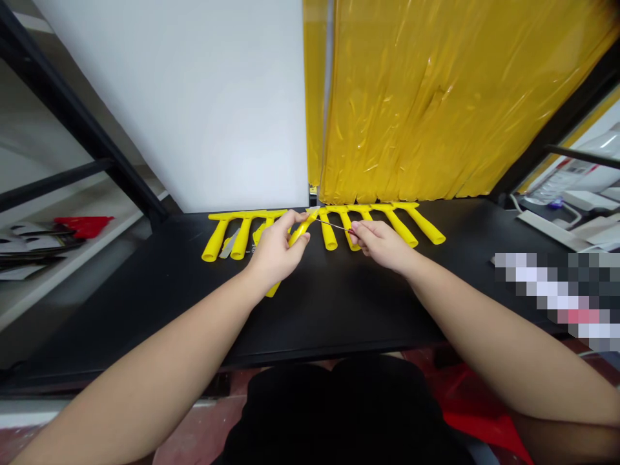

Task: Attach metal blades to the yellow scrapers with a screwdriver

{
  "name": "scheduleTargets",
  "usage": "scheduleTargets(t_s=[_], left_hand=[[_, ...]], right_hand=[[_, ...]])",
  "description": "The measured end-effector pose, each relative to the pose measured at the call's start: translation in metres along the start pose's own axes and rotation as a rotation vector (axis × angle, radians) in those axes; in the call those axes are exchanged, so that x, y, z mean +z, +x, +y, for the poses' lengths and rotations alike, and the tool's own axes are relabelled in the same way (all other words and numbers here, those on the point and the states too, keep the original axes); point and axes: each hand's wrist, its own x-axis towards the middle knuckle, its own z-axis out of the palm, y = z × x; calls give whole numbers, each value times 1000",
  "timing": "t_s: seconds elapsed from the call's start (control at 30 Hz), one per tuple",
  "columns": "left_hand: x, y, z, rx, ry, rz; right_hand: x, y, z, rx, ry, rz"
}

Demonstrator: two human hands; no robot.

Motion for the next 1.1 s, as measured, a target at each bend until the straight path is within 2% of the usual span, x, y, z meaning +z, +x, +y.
scheduleTargets(t_s=[0.2, 0.27, 0.33, 0.4, 0.5, 0.63, 0.73, 0.8, 0.97, 1.03, 1.1], left_hand=[[0, 0, 1, 24, -26, 57], [1, -1, 1, 40, -37, 81], [1, -1, 1, 74, -39, 91], [-2, 0, 0, 162, -22, 83], [-10, 3, -1, 397, 38, 92], [-25, 7, 2, 665, 189, 129], [-30, 8, 3, 740, 277, 155], [-30, 8, 1, 671, 281, 164], [-28, 13, -14, 264, 427, 72], [-29, 15, -19, 194, 531, 54], [-31, 17, -21, 187, 605, 42]], right_hand=[[3, -6, -13, -144, -148, 16], [5, -7, -15, -123, -43, -12], [7, -7, -17, -33, 196, -87], [10, -7, -19, 58, 457, -168], [14, -11, -26, 120, 704, -247], [15, -15, -35, 167, 840, -386], [12, -14, -35, 143, 820, -458], [7, -11, -30, 112, 724, -401], [-17, -4, -6, 25, 248, -81], [-27, -3, 0, 25, 184, 0], [-33, -1, 1, 21, 167, 56]])
